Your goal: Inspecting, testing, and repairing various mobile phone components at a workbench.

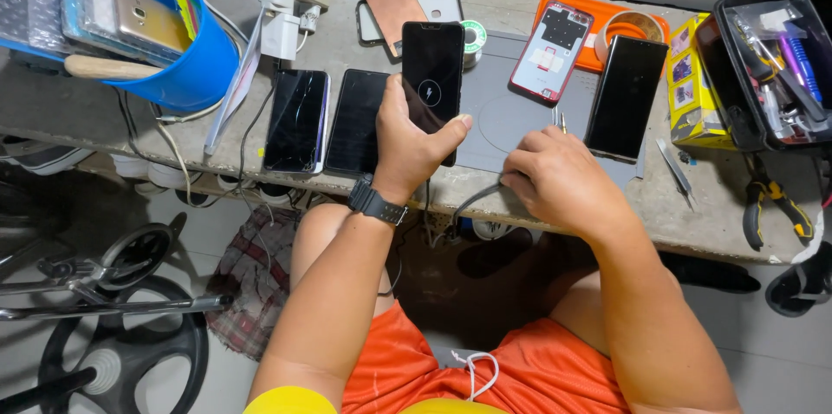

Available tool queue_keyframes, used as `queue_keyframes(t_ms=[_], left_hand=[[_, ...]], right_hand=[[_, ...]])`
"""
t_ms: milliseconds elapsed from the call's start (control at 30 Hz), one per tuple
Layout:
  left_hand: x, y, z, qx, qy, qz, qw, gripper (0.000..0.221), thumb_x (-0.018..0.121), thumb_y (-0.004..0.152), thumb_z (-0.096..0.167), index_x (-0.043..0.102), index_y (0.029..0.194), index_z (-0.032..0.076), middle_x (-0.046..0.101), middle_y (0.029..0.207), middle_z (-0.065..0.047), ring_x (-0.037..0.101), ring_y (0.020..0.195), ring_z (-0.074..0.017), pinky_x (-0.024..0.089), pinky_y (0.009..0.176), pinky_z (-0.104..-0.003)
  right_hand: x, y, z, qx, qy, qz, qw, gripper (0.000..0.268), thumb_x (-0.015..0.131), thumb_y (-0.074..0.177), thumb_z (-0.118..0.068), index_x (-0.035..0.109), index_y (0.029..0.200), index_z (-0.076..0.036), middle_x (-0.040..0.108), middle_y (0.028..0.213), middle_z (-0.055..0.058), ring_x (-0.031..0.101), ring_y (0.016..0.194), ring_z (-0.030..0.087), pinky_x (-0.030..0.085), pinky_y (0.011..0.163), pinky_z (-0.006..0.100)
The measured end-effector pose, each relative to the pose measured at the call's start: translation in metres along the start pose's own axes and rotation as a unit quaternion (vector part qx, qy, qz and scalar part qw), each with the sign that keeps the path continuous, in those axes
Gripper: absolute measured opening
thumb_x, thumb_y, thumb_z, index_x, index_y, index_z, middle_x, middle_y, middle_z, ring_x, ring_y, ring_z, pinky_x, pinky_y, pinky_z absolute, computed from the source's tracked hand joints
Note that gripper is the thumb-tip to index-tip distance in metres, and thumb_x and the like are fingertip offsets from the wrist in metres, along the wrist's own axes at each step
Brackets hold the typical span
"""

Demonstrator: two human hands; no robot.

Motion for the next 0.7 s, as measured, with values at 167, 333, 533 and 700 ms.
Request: queue_keyframes(t_ms=[167,333,533,700], left_hand=[[0.001,0.001,0.008,-0.004,0.003,-0.009,1.0,0.063,0.102,0.077,0.025,0.065,0.125,0.008,0.078,0.107,-0.016,0.081,0.107,-0.0282,0.066,0.093,-0.049],[-0.003,0.005,0.01,-0.01,0.01,-0.015,1.0,0.063,0.103,0.078,0.025,0.066,0.126,0.009,0.079,0.108,-0.014,0.082,0.106,-0.0275,0.067,0.091,-0.047],[-0.022,0.01,0.003,-0.021,0.046,-0.01,0.999,0.059,0.103,0.077,0.023,0.067,0.121,0.009,0.075,0.084,-0.01,0.078,0.072,-0.0202,0.063,0.065,-0.037],[-0.041,0.009,-0.005,-0.029,0.061,0.0,0.998,0.055,0.105,0.078,0.022,0.063,0.112,0.009,0.071,0.075,-0.008,0.073,0.066,-0.0159,0.057,0.059,-0.029]], right_hand=[[-0.008,0.011,0.026,-0.001,0.019,0.085,0.996,0.009,0.087,0.098,-0.014,0.088,0.107,-0.017,0.08,0.102,0.006,0.076,0.103,0.032,0.061,0.09,0.047],[0.006,0.029,0.071,0.014,-0.063,0.27,0.961,0.024,0.093,0.1,-0.018,0.086,0.123,-0.022,0.073,0.111,-0.001,0.073,0.106,0.025,0.062,0.095,0.04],[-0.001,0.054,0.066,0.093,-0.123,0.3,0.942,0.03,0.099,0.088,-0.024,0.082,0.111,-0.017,0.069,0.111,0.004,0.068,0.112,0.032,0.061,0.093,0.044],[0.02,0.067,0.072,0.131,-0.103,0.266,0.95,0.009,0.091,0.091,-0.01,0.083,0.095,-0.011,0.069,0.099,0.007,0.068,0.105,0.032,0.06,0.085,0.042]])
Point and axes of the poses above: each hand's wrist, its own y-axis towards the middle knuckle, its own x-axis out of the palm, z = x × y, the point moved 6 cm from there along y, towards the middle knuckle
